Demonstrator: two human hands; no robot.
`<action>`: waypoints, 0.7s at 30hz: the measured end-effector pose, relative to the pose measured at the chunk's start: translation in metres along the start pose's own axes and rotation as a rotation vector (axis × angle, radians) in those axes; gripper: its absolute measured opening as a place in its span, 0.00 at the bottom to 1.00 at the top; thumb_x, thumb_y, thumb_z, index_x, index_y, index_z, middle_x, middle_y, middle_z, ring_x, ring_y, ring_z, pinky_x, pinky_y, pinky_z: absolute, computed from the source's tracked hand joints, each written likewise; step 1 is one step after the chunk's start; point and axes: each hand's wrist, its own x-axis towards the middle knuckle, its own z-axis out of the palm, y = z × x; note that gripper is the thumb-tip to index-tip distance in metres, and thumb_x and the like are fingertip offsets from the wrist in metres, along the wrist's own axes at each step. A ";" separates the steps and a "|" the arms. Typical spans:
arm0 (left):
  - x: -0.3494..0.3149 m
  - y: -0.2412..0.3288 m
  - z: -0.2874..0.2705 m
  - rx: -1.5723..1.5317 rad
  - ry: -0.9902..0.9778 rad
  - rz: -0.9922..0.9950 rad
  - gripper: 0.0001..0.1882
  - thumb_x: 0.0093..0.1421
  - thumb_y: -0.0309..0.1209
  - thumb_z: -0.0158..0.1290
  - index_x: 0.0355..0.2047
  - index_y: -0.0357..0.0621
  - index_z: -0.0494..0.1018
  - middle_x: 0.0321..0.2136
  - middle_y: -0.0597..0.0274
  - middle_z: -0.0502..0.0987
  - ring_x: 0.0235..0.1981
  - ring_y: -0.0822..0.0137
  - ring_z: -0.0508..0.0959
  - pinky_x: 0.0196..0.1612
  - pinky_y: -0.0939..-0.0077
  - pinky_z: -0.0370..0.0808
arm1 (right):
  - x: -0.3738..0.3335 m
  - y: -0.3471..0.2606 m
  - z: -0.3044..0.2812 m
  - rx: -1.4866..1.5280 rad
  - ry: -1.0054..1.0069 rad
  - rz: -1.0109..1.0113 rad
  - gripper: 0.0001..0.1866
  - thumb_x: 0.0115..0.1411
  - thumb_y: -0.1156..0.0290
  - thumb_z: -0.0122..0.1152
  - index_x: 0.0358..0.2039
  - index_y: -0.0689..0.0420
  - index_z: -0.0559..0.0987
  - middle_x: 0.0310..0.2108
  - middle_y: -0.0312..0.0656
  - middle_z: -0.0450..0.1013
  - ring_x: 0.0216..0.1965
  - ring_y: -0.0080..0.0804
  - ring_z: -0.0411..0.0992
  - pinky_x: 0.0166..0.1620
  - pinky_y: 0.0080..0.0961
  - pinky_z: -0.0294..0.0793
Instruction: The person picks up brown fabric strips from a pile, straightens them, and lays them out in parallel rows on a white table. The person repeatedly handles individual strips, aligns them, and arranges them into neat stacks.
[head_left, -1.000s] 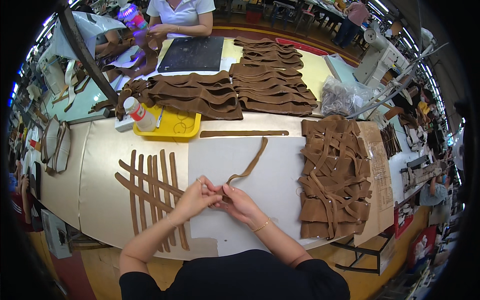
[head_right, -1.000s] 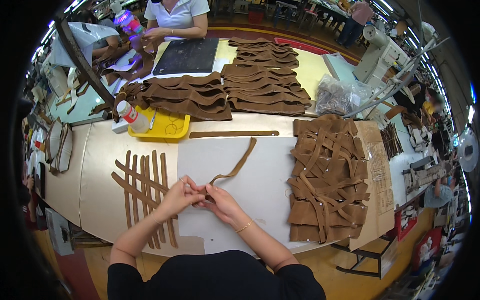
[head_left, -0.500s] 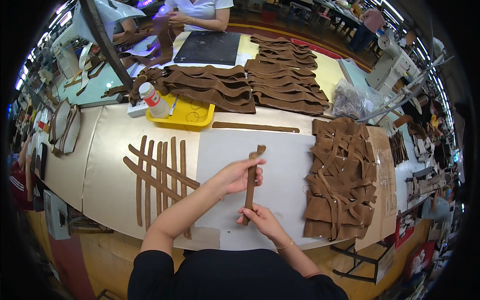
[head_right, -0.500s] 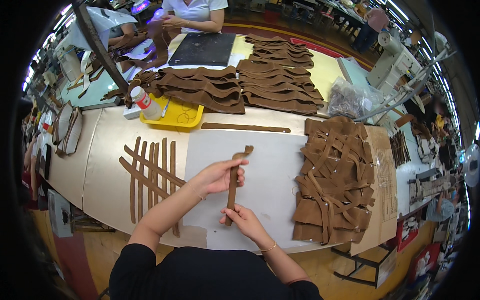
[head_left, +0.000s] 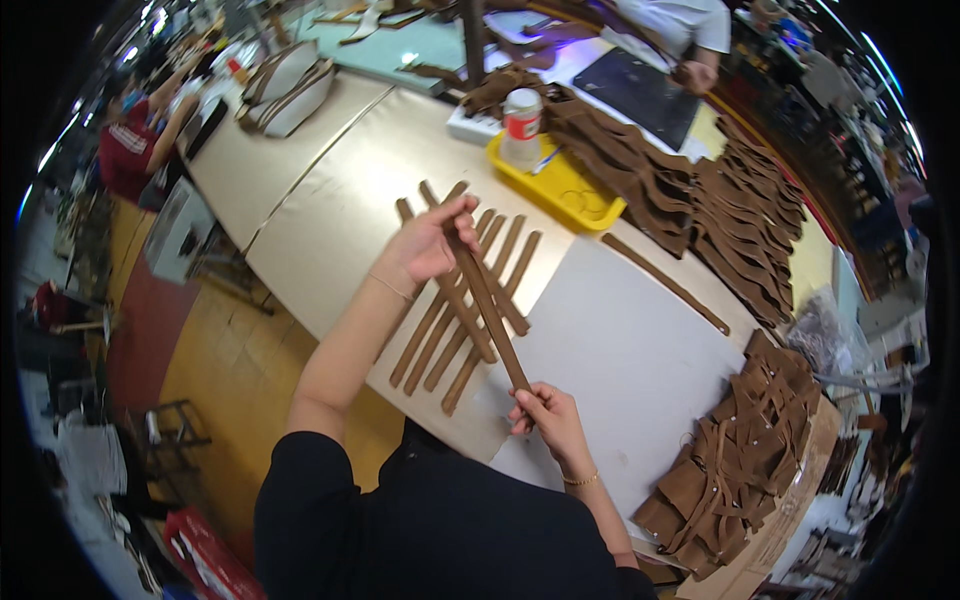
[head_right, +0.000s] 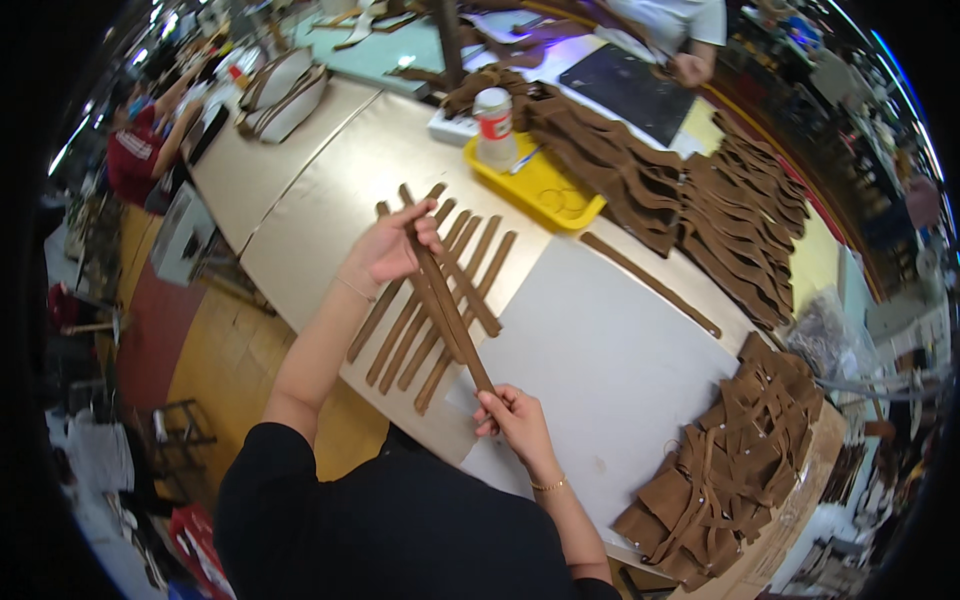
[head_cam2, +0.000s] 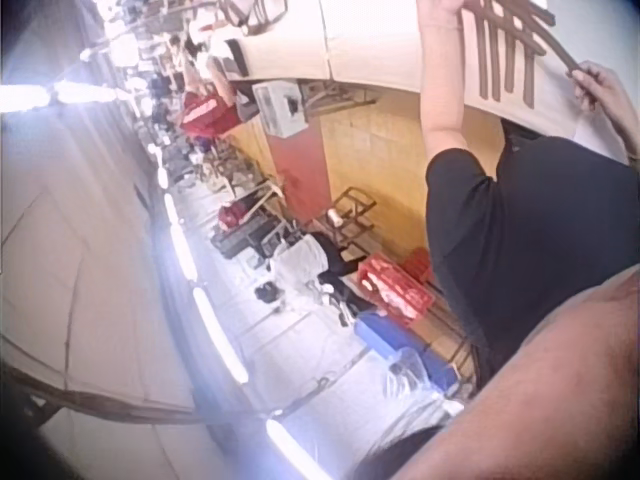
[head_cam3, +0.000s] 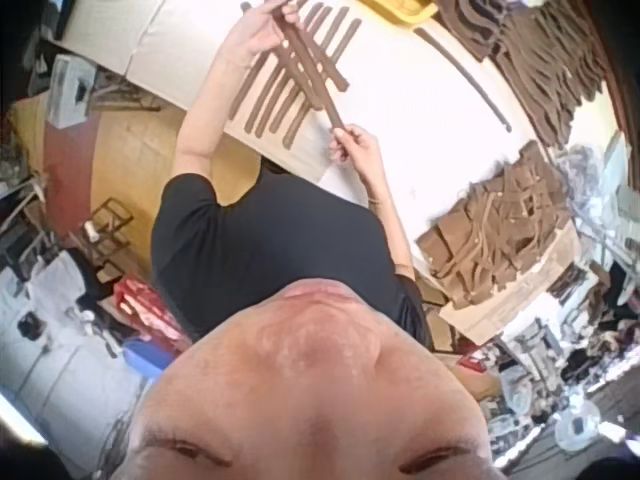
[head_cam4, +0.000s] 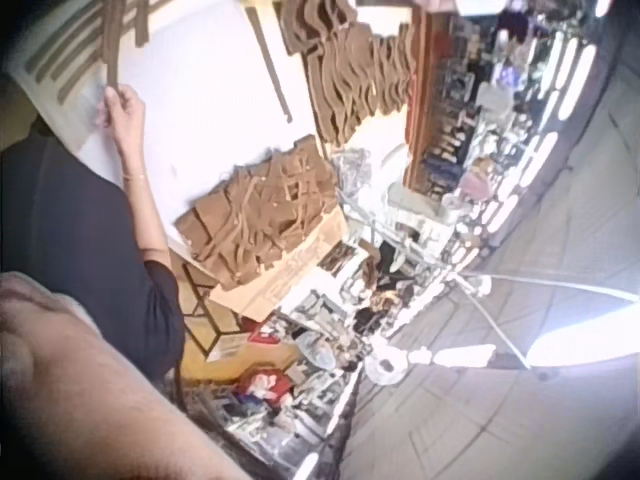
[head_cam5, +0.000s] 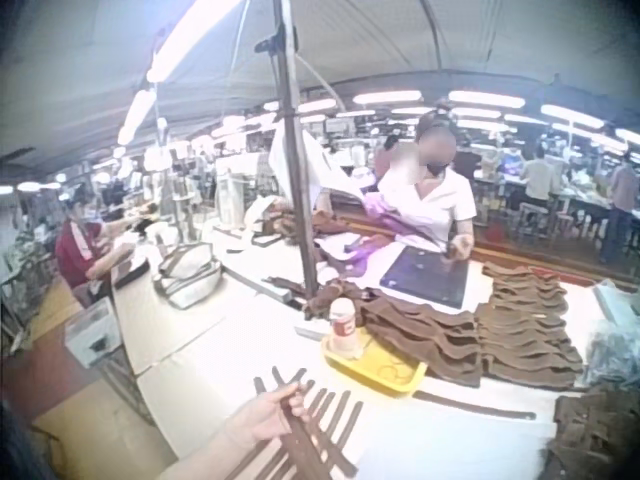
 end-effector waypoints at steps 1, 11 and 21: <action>-0.016 0.014 -0.011 -0.014 0.035 0.039 0.09 0.69 0.34 0.46 0.42 0.44 0.71 0.24 0.67 0.72 0.28 0.69 0.74 0.40 0.68 0.75 | 0.007 -0.001 0.008 -0.005 -0.043 0.003 0.14 0.69 0.63 0.53 0.42 0.63 0.77 0.28 0.36 0.76 0.24 0.19 0.76 0.26 0.13 0.70; -0.053 0.072 -0.094 0.204 0.329 0.196 0.11 0.68 0.31 0.46 0.46 0.39 0.70 0.32 0.58 0.76 0.37 0.62 0.77 0.44 0.66 0.77 | 0.049 0.005 0.058 -0.073 -0.187 0.157 0.14 0.68 0.62 0.54 0.40 0.62 0.75 0.26 0.38 0.77 0.21 0.20 0.76 0.24 0.15 0.71; 0.019 0.022 -0.045 1.516 0.571 0.776 0.12 0.61 0.31 0.56 0.42 0.36 0.77 0.38 0.55 0.77 0.42 0.64 0.78 0.45 0.72 0.75 | 0.015 -0.016 0.030 -0.617 0.052 -0.069 0.17 0.64 0.59 0.60 0.29 0.60 0.71 0.14 0.38 0.72 0.13 0.24 0.70 0.18 0.21 0.68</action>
